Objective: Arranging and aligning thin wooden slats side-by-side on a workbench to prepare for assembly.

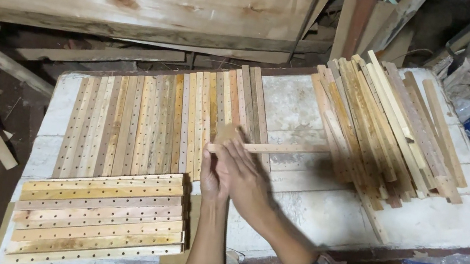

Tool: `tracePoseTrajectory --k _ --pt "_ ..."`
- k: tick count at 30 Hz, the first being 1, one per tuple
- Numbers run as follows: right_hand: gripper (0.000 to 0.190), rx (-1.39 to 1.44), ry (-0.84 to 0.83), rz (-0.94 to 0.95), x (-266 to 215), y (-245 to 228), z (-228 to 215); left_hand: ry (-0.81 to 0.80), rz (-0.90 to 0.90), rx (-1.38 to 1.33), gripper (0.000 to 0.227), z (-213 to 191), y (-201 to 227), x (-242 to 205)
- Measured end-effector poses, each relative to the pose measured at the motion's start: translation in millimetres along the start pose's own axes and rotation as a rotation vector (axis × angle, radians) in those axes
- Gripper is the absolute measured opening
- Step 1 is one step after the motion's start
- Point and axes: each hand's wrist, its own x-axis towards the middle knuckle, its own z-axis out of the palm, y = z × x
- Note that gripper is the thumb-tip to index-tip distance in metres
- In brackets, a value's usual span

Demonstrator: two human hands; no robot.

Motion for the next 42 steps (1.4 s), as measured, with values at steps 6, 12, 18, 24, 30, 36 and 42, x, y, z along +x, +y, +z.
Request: tracePoseTrajectory --k 6,12,18,24,30,36,42 --pt "0.043 -0.030 0.000 0.030 -11 30 -17 0.024 -0.004 -0.001 0.025 13 -6 0" --pt "0.053 -0.109 -0.349 0.820 -58 166 -39 -0.014 -0.014 -0.005 0.025 12 -3 0" --pt "0.056 -0.086 -0.092 0.073 -14 41 -12 -0.015 -0.019 0.010 0.027 31 -7 -9" --pt "0.038 -0.056 0.044 -0.040 -19 23 -3 0.012 -0.022 0.002 0.028 69 -16 -31" --pt "0.058 -0.147 -0.275 0.687 -57 150 -48 -0.018 -0.028 0.029 0.033 -15 -9 6" --pt "0.051 -0.112 -0.066 0.152 -23 69 -25 -0.051 -0.076 0.034 0.029 -15 -8 5" --pt "0.056 -0.085 -0.126 0.190 -29 54 -20 -0.082 -0.226 0.040 0.021 20 -6 -19"
